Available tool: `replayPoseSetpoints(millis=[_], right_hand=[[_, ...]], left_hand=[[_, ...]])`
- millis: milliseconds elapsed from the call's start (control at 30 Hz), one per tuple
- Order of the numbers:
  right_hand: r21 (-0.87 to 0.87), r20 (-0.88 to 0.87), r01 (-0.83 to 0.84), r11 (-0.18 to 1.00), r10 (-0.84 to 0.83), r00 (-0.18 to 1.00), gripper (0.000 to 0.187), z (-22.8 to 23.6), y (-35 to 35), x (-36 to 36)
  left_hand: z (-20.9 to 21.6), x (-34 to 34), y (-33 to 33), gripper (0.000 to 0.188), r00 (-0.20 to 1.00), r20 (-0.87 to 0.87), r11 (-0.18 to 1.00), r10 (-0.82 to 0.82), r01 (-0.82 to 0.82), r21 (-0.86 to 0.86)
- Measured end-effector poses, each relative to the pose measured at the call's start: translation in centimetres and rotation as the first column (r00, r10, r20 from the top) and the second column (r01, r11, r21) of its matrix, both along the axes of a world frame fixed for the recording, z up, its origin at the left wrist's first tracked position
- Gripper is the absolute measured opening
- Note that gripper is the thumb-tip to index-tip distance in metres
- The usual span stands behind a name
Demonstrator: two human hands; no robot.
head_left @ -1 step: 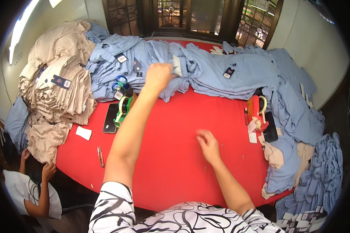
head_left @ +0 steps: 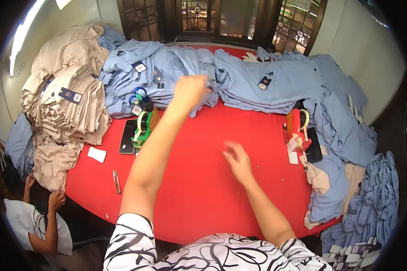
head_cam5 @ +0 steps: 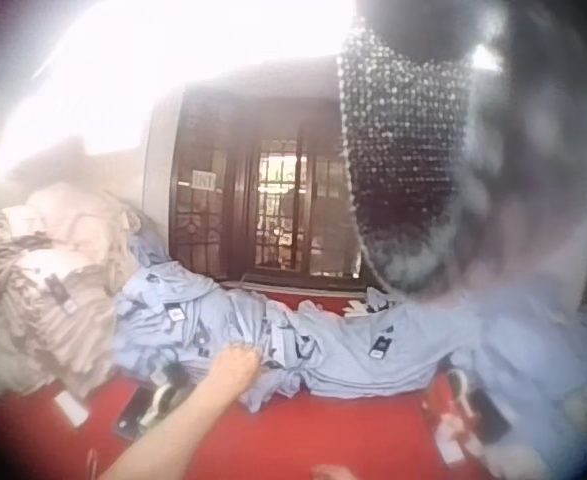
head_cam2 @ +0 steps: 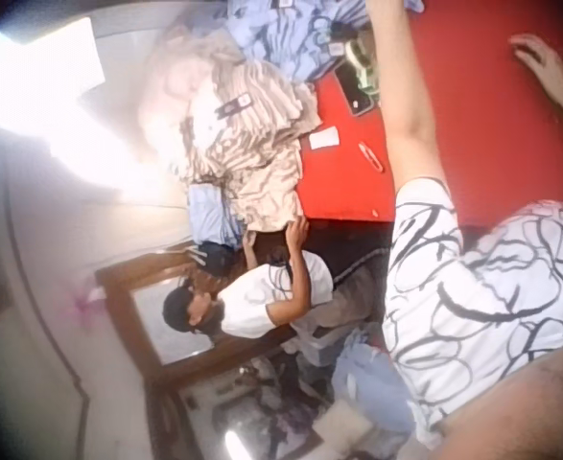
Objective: The person smooths and folds light blue shirts one by one on a red table, adding them to a stack of folded shirts.
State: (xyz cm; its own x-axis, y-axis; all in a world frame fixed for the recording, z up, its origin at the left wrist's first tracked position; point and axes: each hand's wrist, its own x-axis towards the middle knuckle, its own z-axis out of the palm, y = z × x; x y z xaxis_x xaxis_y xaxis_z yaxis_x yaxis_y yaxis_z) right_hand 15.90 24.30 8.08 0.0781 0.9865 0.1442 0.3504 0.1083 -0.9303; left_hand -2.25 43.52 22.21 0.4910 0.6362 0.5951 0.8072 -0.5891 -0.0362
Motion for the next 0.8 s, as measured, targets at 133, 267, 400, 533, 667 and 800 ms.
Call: replayPoseSetpoints(millis=[133, 267, 400, 533, 667, 800], right_hand=[[0.272, -0.464, 0.145, 0.951, -0.002, 0.886, 0.063, 1.1, 6.4, 0.1], [0.099, -0.643, -0.010, 0.995, 0.072, 0.762, 0.032, 5.9, -0.9, 0.6], [-0.101, 0.096, -0.781, 0.616, 0.788, 0.609, 0.037, 14.5, -11.1, 6.1], [-0.304, -0.341, -0.763, 0.570, 0.683, 0.646, 0.044, 14.0, -17.1, 8.9], [-0.176, -0.431, -0.779, 0.601, 0.665, 0.610, 0.044, 13.6, -21.6, 10.3], [-0.270, -0.117, -0.527, 0.806, 0.516, 0.849, 0.025, 16.0, -24.6, 14.0]], left_hand=[[3.0, 7.8, -12.0, 0.030, 0.915, 0.283, 0.833, -0.288, 0.386, -0.397], [3.3, 4.7, -14.4, 0.024, 0.774, 0.560, 0.836, -0.296, 0.493, -0.240], [-3.3, 5.4, -17.1, 0.070, 0.588, 0.518, 0.135, -0.621, 0.732, -0.668], [-9.3, 7.2, -30.1, 0.082, 0.456, 0.822, -0.443, -0.342, 0.693, -0.569], [-6.1, 5.0, -34.2, 0.045, 0.869, 0.357, -0.033, -0.343, 0.369, -0.929], [0.7, -5.8, -38.9, 0.020, 0.633, 0.772, 0.607, 0.062, 0.590, -0.533]])
